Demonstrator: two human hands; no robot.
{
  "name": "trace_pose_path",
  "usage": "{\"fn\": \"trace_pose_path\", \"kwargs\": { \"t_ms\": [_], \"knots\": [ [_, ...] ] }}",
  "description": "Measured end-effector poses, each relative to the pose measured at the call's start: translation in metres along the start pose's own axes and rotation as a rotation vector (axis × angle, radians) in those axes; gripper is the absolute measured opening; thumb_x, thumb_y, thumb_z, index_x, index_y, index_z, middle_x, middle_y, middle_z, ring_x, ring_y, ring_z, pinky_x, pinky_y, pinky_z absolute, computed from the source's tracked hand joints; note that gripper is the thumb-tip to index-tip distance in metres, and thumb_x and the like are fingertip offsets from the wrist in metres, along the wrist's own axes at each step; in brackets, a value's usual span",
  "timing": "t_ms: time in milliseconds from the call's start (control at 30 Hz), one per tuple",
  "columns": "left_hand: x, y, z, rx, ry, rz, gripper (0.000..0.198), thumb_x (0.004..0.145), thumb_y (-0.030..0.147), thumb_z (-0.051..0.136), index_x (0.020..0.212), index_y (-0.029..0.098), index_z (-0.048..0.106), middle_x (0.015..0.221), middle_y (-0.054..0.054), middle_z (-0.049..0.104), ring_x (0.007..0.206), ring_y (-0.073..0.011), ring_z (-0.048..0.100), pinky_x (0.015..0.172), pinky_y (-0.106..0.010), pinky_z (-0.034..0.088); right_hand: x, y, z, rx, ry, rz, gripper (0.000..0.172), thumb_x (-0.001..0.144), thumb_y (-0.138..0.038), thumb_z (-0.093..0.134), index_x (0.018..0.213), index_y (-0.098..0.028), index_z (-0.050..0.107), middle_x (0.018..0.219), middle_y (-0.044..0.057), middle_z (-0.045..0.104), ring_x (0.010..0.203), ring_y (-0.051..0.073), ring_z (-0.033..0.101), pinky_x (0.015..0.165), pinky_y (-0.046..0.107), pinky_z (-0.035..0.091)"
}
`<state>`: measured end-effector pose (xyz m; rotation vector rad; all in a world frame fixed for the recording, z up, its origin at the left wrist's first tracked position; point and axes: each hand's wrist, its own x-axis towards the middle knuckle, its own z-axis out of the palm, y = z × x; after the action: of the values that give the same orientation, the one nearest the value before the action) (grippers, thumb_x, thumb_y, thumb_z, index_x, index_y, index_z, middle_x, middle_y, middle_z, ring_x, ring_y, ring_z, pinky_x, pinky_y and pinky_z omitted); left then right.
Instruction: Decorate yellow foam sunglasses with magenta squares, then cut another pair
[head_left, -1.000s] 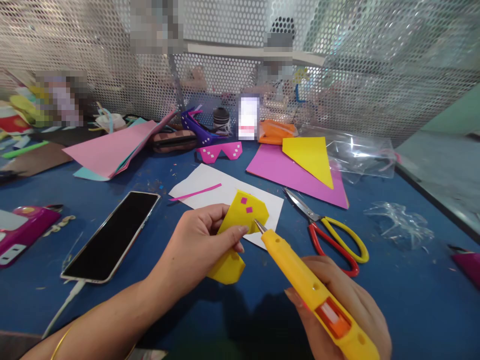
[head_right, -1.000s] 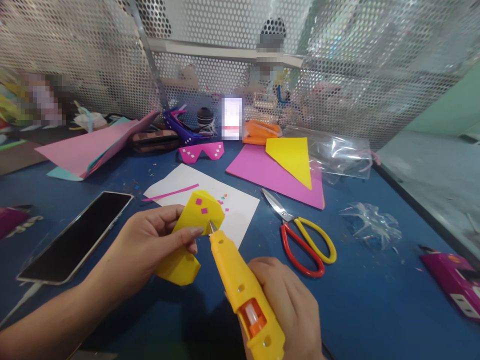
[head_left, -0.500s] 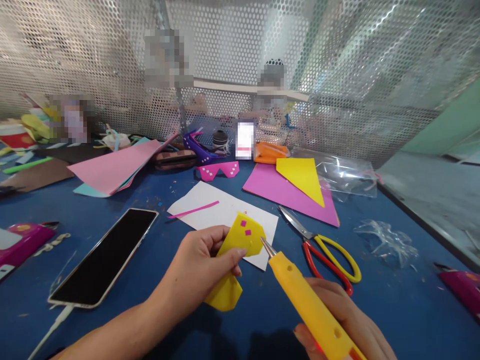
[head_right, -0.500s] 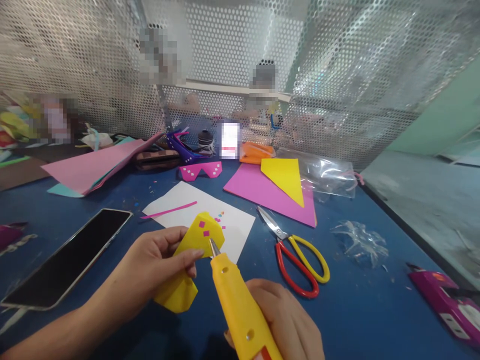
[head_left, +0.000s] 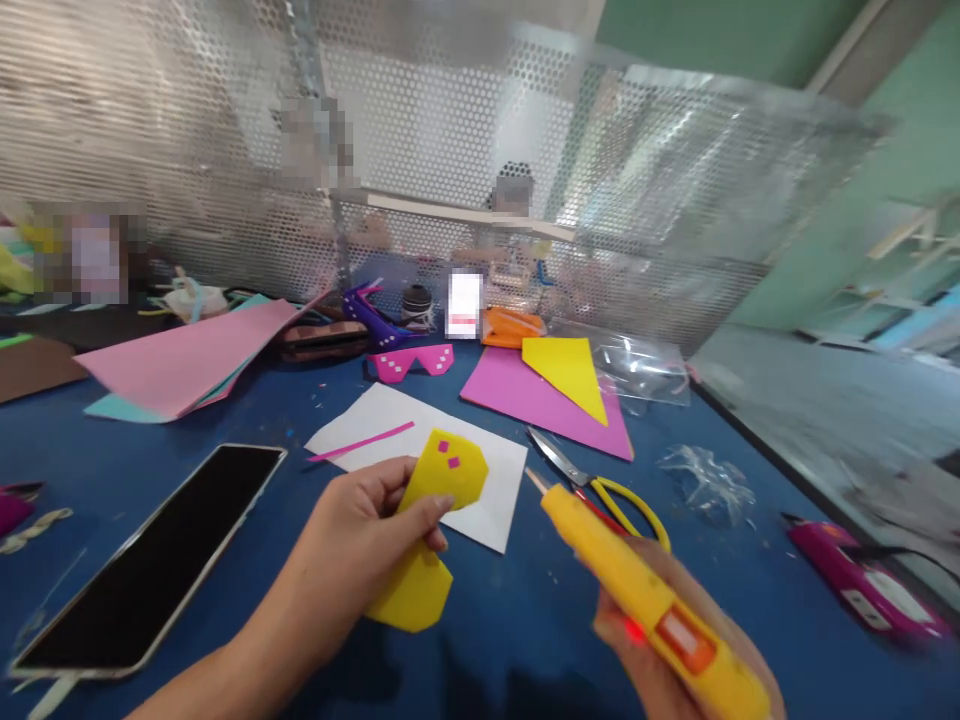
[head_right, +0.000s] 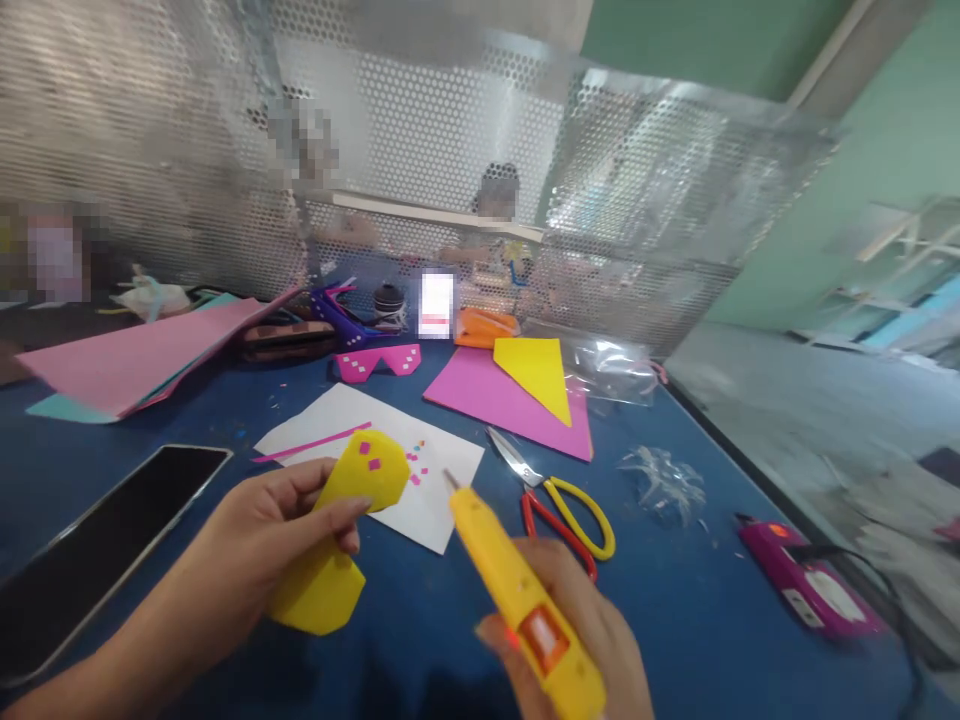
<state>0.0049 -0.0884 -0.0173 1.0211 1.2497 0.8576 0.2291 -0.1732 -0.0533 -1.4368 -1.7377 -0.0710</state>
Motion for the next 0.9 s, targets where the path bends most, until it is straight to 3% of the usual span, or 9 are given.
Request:
{"fn": "trace_pose_path", "kwargs": {
  "t_ms": [133,200,300,400,500,567,733,800,900],
  "knots": [
    [0.002,-0.001,-0.010,-0.013,-0.023,-0.060,0.032,0.065,0.048,0.080,0.077,0.021,0.067,0.059,0.003,0.063,0.045,-0.0127,0.056,0.043,-0.023,0.047,0.019,0.052,-0.029,-0.248,0.023,0.104,0.026,0.095,-0.043,0.051,0.102,-0.020,0.063,0.093,0.006,0.070,0.077,0.020,0.069,0.065,0.029,0.054],
    [0.005,-0.002,-0.015,-0.013,-0.045,-0.097,0.036,0.061,0.052,0.083,0.078,0.023,0.068,0.063,0.003,0.065,0.050,-0.0156,0.060,0.042,-0.025,0.050,0.033,0.086,-0.041,-0.531,0.001,0.275,0.033,0.093,-0.046,0.050,0.105,-0.017,0.061,0.097,0.010,0.068,0.084,0.023,0.067,0.070,0.032,0.051],
    [0.009,-0.005,-0.021,-0.008,-0.023,-0.117,0.038,0.058,0.051,0.086,0.078,0.025,0.068,0.061,0.003,0.064,0.051,-0.0169,0.061,0.043,-0.026,0.052,0.052,0.132,-0.052,-0.678,-0.063,0.395,0.024,0.092,-0.027,0.050,0.107,-0.012,0.060,0.095,0.014,0.065,0.076,0.023,0.063,0.065,0.033,0.046],
    [0.011,-0.006,-0.022,-0.012,0.050,-0.087,0.038,0.057,0.048,0.086,0.080,0.025,0.068,0.061,0.004,0.064,0.051,-0.0165,0.060,0.042,-0.025,0.051,0.060,0.166,-0.055,-0.737,-0.146,0.419,0.023,0.083,-0.019,0.063,0.105,-0.012,0.062,0.096,0.011,0.063,0.079,0.019,0.061,0.071,0.031,0.046],
    [0.010,-0.001,-0.019,-0.038,0.073,-0.084,0.040,0.058,0.046,0.086,0.088,0.025,0.069,0.062,0.003,0.064,0.051,-0.0160,0.060,0.044,-0.024,0.050,0.059,0.189,-0.054,-0.766,-0.192,0.410,0.019,0.085,-0.024,0.065,0.102,-0.014,0.063,0.097,0.006,0.064,0.081,0.017,0.061,0.074,0.033,0.048],
    [0.008,0.003,-0.017,-0.067,0.077,-0.058,0.042,0.059,0.045,0.085,0.092,0.025,0.069,0.058,0.004,0.062,0.048,-0.0140,0.056,0.044,-0.023,0.049,0.056,0.199,-0.054,-0.769,-0.201,0.388,0.013,0.086,-0.021,0.063,0.096,-0.013,0.066,0.093,0.009,0.064,0.079,0.020,0.062,0.071,0.033,0.047],
    [0.005,0.009,-0.013,-0.091,0.070,-0.003,0.038,0.062,0.039,0.084,0.092,0.021,0.069,0.057,0.005,0.062,0.050,-0.0118,0.054,0.047,-0.021,0.047,0.050,0.192,-0.067,-0.739,-0.182,0.297,0.020,0.088,-0.029,0.059,0.090,-0.013,0.072,0.086,0.016,0.066,0.077,0.028,0.065,0.065,0.039,0.043],
    [0.005,0.008,-0.013,-0.091,0.068,0.016,0.036,0.063,0.038,0.083,0.092,0.020,0.070,0.056,0.005,0.062,0.049,-0.0109,0.053,0.047,-0.021,0.046,0.050,0.169,-0.069,-0.724,-0.150,0.259,0.027,0.089,-0.035,0.058,0.096,-0.014,0.072,0.095,0.019,0.067,0.077,0.029,0.066,0.063,0.040,0.043],
    [0.005,0.006,-0.014,-0.089,0.044,0.045,0.032,0.067,0.037,0.082,0.092,0.020,0.070,0.056,0.005,0.063,0.049,-0.0095,0.052,0.048,-0.019,0.046,0.052,0.113,-0.052,-0.482,0.004,0.083,0.026,0.093,-0.040,0.054,0.100,-0.023,0.072,0.101,0.009,0.070,0.084,0.025,0.068,0.068,0.037,0.047]
  ]
}}
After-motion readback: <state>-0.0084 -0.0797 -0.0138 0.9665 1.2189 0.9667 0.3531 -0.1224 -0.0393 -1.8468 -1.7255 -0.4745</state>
